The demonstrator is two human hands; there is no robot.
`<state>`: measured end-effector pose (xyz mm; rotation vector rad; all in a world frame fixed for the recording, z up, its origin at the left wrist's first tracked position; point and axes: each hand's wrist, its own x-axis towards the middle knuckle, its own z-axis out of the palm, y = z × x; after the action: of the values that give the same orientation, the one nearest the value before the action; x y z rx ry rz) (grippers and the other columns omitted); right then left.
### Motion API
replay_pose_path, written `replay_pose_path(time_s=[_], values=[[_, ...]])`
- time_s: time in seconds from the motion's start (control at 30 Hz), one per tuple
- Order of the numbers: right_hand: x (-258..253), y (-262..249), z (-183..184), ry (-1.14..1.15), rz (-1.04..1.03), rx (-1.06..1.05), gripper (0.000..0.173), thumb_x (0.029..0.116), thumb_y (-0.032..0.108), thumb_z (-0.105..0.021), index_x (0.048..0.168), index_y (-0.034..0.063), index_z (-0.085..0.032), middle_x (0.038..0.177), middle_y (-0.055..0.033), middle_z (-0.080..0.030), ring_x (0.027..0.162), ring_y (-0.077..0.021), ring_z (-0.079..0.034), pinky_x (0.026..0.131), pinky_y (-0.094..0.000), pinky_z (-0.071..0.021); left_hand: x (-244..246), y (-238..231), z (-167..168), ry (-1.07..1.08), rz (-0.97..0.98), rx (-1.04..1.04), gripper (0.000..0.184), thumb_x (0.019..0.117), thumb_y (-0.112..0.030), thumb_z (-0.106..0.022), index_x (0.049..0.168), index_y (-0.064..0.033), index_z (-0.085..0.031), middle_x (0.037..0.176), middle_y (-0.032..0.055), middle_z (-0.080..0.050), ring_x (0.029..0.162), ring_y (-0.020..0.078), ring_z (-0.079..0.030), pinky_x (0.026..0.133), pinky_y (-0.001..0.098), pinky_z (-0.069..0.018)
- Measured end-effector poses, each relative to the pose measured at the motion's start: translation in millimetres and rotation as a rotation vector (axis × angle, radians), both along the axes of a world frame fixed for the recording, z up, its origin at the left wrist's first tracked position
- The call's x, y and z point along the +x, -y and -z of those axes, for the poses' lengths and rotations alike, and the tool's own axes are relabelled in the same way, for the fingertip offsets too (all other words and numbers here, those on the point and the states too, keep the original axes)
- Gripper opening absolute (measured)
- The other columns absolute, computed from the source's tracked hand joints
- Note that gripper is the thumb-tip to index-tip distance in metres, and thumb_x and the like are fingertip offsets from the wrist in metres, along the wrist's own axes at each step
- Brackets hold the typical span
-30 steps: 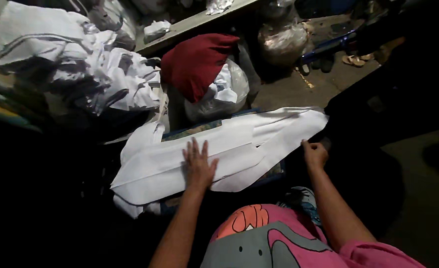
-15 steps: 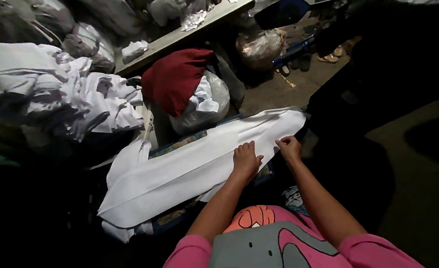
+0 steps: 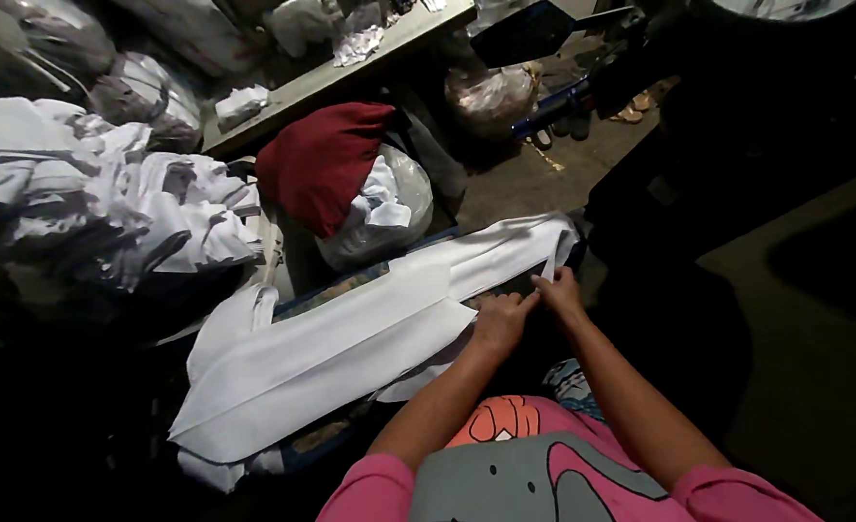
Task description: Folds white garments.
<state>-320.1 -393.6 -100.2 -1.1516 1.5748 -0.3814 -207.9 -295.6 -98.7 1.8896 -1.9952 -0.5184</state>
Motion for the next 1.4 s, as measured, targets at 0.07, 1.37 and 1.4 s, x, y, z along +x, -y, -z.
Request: replay_pose_path(time_s=[0.07,1.37,1.4], values=[[-4,3,2,0.0,0.042,-0.025,0.053,0.0961,0.008,-0.064,0.144,-0.0052,-0.045,0.128,-0.029,-0.06,0.115,-0.0376,-0.063,0.096,-0.0533,-0.0536,-1,-4,2,0.015,0.005,-0.022,0.038,0.1021,-0.008,-0.052,0.137,-0.0154,-0.066,0.107,0.0186,-0.073,0.096,0.0374,-0.071,0.083,0.0514,-0.0569],[-14,26,7,-0.019,-0.121,-0.071,0.036,0.0988,0.006,-0.059,0.133,-0.0033,-0.054,0.115,-0.0203,-0.06,0.086,-0.0228,-0.06,0.074,-0.0412,-0.0525,182,-232,-28,-0.021,-0.698,0.117,0.026,0.0978,-0.027,-0.059,0.108,-0.0126,-0.078,0.141,0.0118,-0.061,0.136,0.0375,-0.051,0.113,0.0632,-0.032],[-13,27,7,-0.043,-0.131,-0.098,0.04,0.1006,0.01,-0.059,0.136,-0.004,-0.051,0.12,-0.0228,-0.058,0.091,-0.0255,-0.06,0.079,-0.0436,-0.0524,181,-229,-32,-0.047,-0.741,0.156,0.034,0.0996,-0.037,-0.057,0.11,-0.0107,-0.077,0.143,0.0125,-0.06,0.135,0.037,-0.051,0.112,0.0616,-0.0334]])
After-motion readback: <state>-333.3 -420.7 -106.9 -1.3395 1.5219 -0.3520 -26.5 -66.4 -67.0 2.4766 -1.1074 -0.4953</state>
